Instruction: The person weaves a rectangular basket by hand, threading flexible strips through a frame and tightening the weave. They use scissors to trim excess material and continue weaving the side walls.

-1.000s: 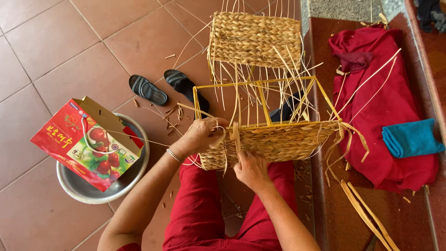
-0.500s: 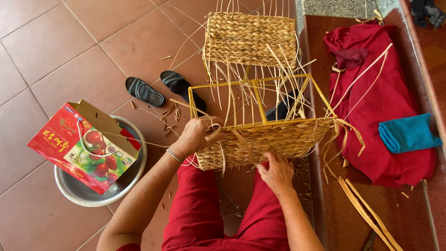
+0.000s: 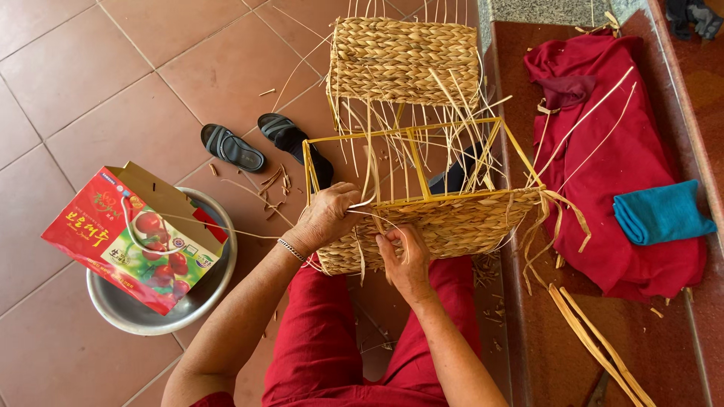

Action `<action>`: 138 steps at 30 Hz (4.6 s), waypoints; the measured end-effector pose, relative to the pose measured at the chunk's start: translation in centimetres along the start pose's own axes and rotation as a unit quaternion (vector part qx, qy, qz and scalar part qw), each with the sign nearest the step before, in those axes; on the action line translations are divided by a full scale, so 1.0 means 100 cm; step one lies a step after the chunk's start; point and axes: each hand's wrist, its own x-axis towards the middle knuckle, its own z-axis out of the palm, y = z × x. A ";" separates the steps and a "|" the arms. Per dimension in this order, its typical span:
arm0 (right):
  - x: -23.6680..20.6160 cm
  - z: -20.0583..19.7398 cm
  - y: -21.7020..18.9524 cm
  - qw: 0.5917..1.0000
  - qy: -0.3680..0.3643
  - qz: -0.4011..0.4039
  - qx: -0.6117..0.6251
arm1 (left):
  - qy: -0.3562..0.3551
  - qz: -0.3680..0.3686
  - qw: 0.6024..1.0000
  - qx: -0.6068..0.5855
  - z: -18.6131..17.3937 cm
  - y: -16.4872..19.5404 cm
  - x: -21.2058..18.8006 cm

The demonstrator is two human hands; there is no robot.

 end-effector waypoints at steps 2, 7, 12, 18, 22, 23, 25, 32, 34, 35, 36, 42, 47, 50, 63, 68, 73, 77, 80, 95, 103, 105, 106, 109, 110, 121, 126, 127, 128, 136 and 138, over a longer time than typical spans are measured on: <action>-0.006 -0.001 0.001 0.997 -0.019 0.046 0.053 | 0.009 0.015 1.000 -0.011 0.001 0.001 0.001; -0.009 -0.025 0.013 0.887 -0.041 0.302 0.348 | -0.040 -0.070 0.995 -0.053 -0.006 0.007 0.003; -0.010 -0.065 0.021 0.795 -0.023 0.357 0.489 | -0.091 -0.086 0.975 -0.184 -0.022 -0.002 0.003; -0.012 -0.098 0.016 0.760 -0.069 0.307 0.569 | -0.033 -0.108 0.836 -0.536 -0.035 -0.012 -0.001; -0.009 -0.097 0.009 0.713 -0.091 0.243 0.651 | 0.016 -0.091 0.666 -0.740 -0.038 -0.015 0.006; -0.008 -0.093 0.005 0.726 -0.075 0.229 0.644 | 0.026 -0.090 0.660 -0.745 -0.038 -0.016 0.009; -0.005 -0.086 -0.002 0.750 -0.042 0.201 0.629 | 0.027 -0.145 0.702 -0.696 -0.037 -0.016 0.012; 0.022 -0.076 -0.032 0.784 0.079 0.172 0.591 | -0.094 -0.227 0.879 -0.409 -0.020 -0.011 0.020; 0.029 -0.079 -0.039 0.767 0.077 0.171 0.614 | -0.107 -0.199 0.885 -0.406 -0.016 -0.014 0.023; 0.033 -0.080 -0.042 0.778 0.082 0.166 0.600 | -0.107 -0.204 0.880 -0.416 -0.014 -0.015 0.022; 0.036 -0.080 -0.045 0.789 0.085 0.162 0.587 | -0.106 -0.208 0.875 -0.425 -0.013 -0.017 0.021; 0.047 -0.076 -0.054 0.850 0.134 0.103 0.498 | -0.095 -0.214 0.874 -0.427 -0.002 -0.022 0.021; 0.049 -0.078 -0.045 0.794 0.140 0.182 0.563 | -0.109 -0.211 0.867 -0.437 -0.001 -0.024 0.021; 0.054 -0.079 -0.029 0.819 0.060 0.188 0.538 | -0.096 -0.215 0.878 -0.416 -0.001 -0.024 0.020; 0.094 -0.018 -0.008 0.876 -0.200 0.295 0.326 | 0.000 0.020 0.990 -0.140 -0.024 0.001 0.038; 0.095 -0.012 -0.011 0.876 -0.194 0.308 0.315 | 0.007 0.080 0.993 -0.084 -0.034 0.014 0.035; 0.077 -0.021 -0.007 0.932 -0.120 0.191 0.283 | 0.095 0.172 0.978 -0.068 -0.031 0.017 0.029; 0.064 -0.027 -0.001 0.988 0.010 0.073 0.136 | 0.054 0.035 0.993 -0.102 -0.018 0.001 0.025; 0.053 -0.022 -0.005 0.999 -0.016 0.046 -0.007 | -0.004 -0.145 0.957 -0.251 -0.009 -0.023 0.031; 0.039 -0.028 -0.045 0.966 0.026 -0.160 -0.203 | -0.169 -0.208 0.829 -0.492 0.045 -0.070 0.067; 0.033 -0.023 -0.036 0.965 0.032 -0.163 -0.201 | -0.229 -0.171 0.922 -0.260 0.024 -0.046 0.077; 0.032 -0.022 -0.033 0.966 0.028 -0.156 -0.203 | -0.252 -0.211 0.887 -0.324 0.027 -0.053 0.080; 0.031 -0.021 -0.032 0.967 0.027 -0.152 -0.204 | -0.259 -0.203 0.897 -0.297 0.030 -0.057 0.082; 0.032 -0.020 -0.029 0.970 0.024 -0.136 -0.198 | -0.269 -0.214 0.906 -0.247 0.041 -0.068 0.090; 0.032 -0.020 -0.029 0.971 0.026 -0.138 -0.196 | -0.264 -0.242 0.900 -0.249 0.045 -0.070 0.092; 0.028 -0.022 -0.040 0.972 0.011 -0.145 -0.185 | -0.218 -0.243 0.829 -0.454 0.012 -0.064 0.052; 0.028 -0.019 -0.035 0.967 0.015 -0.155 -0.203 | -0.227 -0.228 0.849 -0.420 0.013 -0.054 0.060; 0.028 -0.018 -0.033 0.967 0.010 -0.152 -0.205 | -0.234 -0.232 0.862 -0.385 0.012 -0.053 0.062; 0.028 -0.017 -0.032 0.966 0.010 -0.153 -0.206 | -0.242 -0.236 0.874 -0.350 0.011 -0.053 0.064; 0.028 -0.009 -0.027 0.972 0.023 -0.132 -0.192 | -0.255 -0.223 0.920 -0.199 0.024 -0.056 0.073; 0.030 -0.007 -0.029 0.980 0.019 -0.106 -0.169 | -0.258 -0.216 0.924 -0.183 0.032 -0.063 0.076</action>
